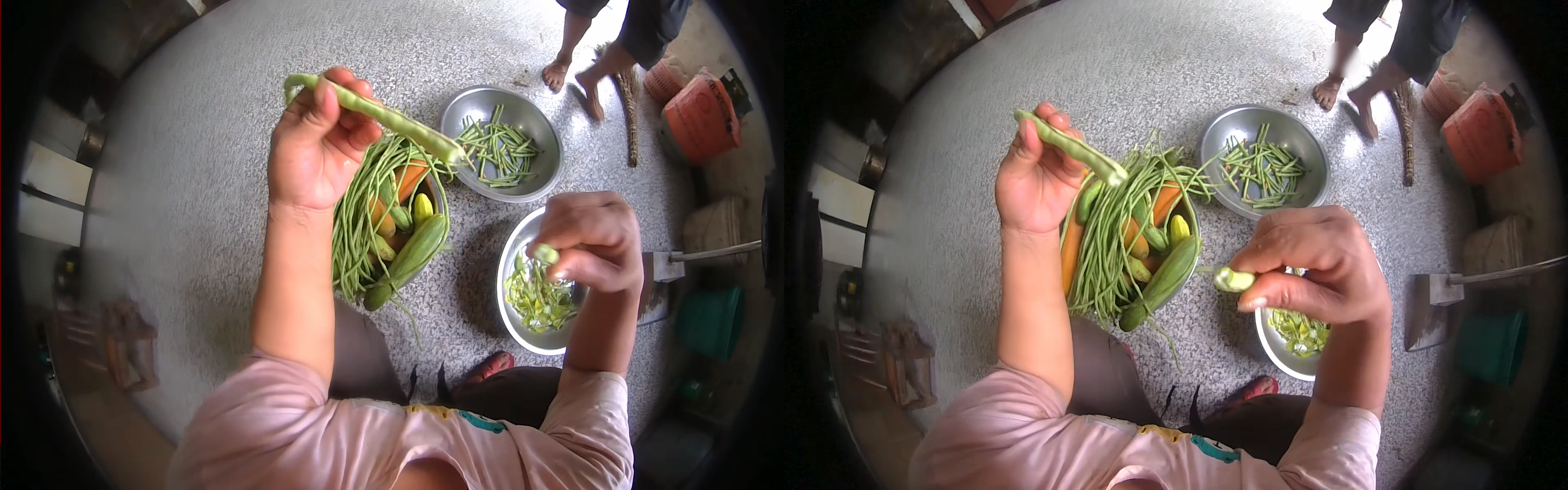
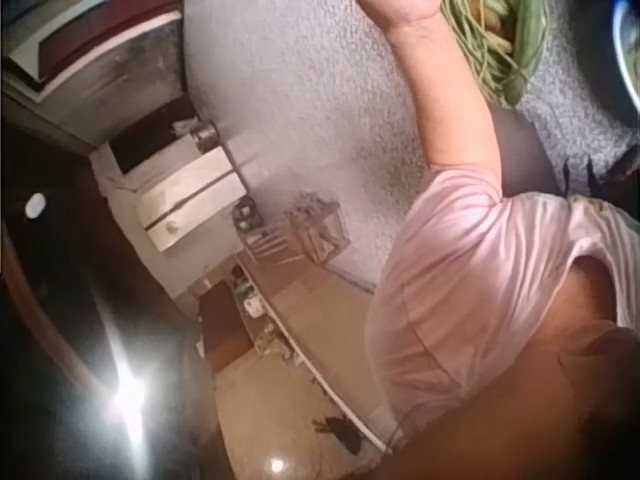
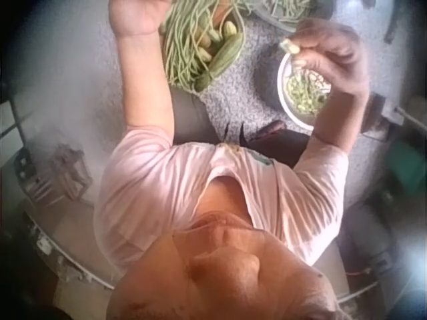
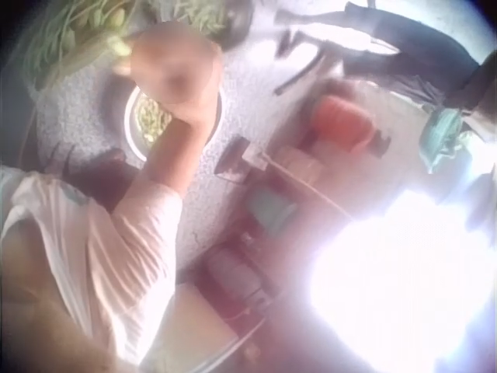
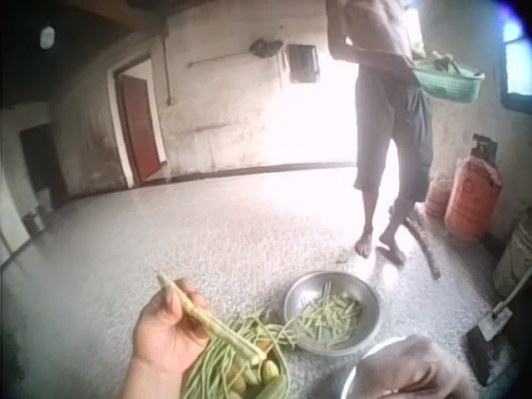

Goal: Snapping long beans into small pieces and placing them into a metal bowl.

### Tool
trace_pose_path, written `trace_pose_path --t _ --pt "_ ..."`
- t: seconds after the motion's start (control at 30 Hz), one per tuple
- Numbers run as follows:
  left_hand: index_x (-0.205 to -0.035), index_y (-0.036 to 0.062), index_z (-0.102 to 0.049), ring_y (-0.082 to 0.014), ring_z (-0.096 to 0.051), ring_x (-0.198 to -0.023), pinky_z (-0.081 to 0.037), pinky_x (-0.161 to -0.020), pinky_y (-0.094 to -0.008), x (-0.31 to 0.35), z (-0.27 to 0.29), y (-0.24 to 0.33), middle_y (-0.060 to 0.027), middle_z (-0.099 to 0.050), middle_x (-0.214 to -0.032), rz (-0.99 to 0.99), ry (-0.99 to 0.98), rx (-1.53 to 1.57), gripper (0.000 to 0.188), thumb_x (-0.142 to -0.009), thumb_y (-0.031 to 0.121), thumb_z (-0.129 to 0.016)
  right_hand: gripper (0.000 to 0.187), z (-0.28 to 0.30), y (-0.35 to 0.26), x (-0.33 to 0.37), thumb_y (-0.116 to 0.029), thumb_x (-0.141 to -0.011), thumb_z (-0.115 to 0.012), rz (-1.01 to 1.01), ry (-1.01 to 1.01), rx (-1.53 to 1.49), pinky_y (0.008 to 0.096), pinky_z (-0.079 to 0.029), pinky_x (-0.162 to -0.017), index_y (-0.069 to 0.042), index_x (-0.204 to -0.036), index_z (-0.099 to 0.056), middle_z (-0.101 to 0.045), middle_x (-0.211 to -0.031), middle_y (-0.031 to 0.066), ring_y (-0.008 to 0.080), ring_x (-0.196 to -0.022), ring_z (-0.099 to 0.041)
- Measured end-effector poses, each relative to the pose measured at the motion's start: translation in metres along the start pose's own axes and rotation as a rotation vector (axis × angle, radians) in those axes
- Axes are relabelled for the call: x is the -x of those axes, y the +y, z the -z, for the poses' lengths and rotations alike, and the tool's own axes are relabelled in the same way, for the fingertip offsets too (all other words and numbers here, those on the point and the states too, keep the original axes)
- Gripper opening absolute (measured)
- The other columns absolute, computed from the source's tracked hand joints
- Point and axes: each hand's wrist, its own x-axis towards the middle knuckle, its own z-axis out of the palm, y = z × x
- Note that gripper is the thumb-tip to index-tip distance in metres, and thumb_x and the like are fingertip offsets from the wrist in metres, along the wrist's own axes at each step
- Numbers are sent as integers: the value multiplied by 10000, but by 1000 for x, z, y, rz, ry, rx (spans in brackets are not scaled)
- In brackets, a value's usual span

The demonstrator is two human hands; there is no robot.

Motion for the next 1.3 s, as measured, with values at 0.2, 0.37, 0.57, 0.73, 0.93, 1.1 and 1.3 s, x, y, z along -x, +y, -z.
trace_pose_path --t 0.2,0.37,0.57,0.73,0.93,1.1,1.3 --pt "-1004 -18 -541 -240 -623 -798 -562 -657 -321 -1 -4 -7 -156 -615 -899 38 -245 -10 214 -824 97 -545 203 3 22 19 -144 -698 -693 -237 -16 -34 274 -438 -527 34 -779 -639 -617 -685 107 183 -590 -584" --pt "-892 -11 -561 -211 -617 -670 -540 -594 -347 1 -15 -5 -105 -603 -723 133 -389 -217 136 -766 29 -530 228 -16 25 8 -150 -709 -681 -29 3 -344 292 -468 -606 37 -834 -646 -637 -753 124 198 -673 -607" --pt "-835 17 -519 -221 -569 -629 -553 -581 -370 9 -28 -16 -83 -490 -678 212 -357 -362 122 -732 62 -564 208 -21 19 0 -126 -708 -675 23 -53 -259 306 -486 -657 39 -830 -642 -643 -788 140 225 -735 -625" --pt "-866 2 -542 -211 -579 -609 -530 -497 -331 11 -34 -17 -75 -490 -684 260 -360 -395 161 -731 72 -595 170 -28 17 12 -73 -797 -594 -206 134 -558 245 -488 -586 57 -907 -596 -625 -789 119 154 -655 -614" --pt "-869 6 -561 -199 -580 -618 -511 -492 -313 15 -35 -30 -69 -553 -681 205 -331 -367 250 -704 138 -695 181 -11 18 9 -110 -804 -584 -171 -85 -291 265 -479 -534 48 -891 -595 -613 -735 121 175 -592 -609" --pt "-959 -18 -560 -171 -617 -656 -510 -604 -261 16 -36 -25 -106 -619 -751 269 -351 -252 331 -694 118 -704 173 12 23 27 -152 -763 -601 -608 -494 456 322 -463 -543 -63 -905 -640 -608 -697 154 241 -607 -607" --pt "-1009 4 -444 -204 -617 -662 -508 -570 -281 15 -34 -36 -87 -614 -715 195 -374 -218 427 -686 77 -713 227 -15 33 17 -198 -797 -589 -560 -277 305 290 -468 -544 -6 -910 -628 -615 -697 140 199 -603 -612"
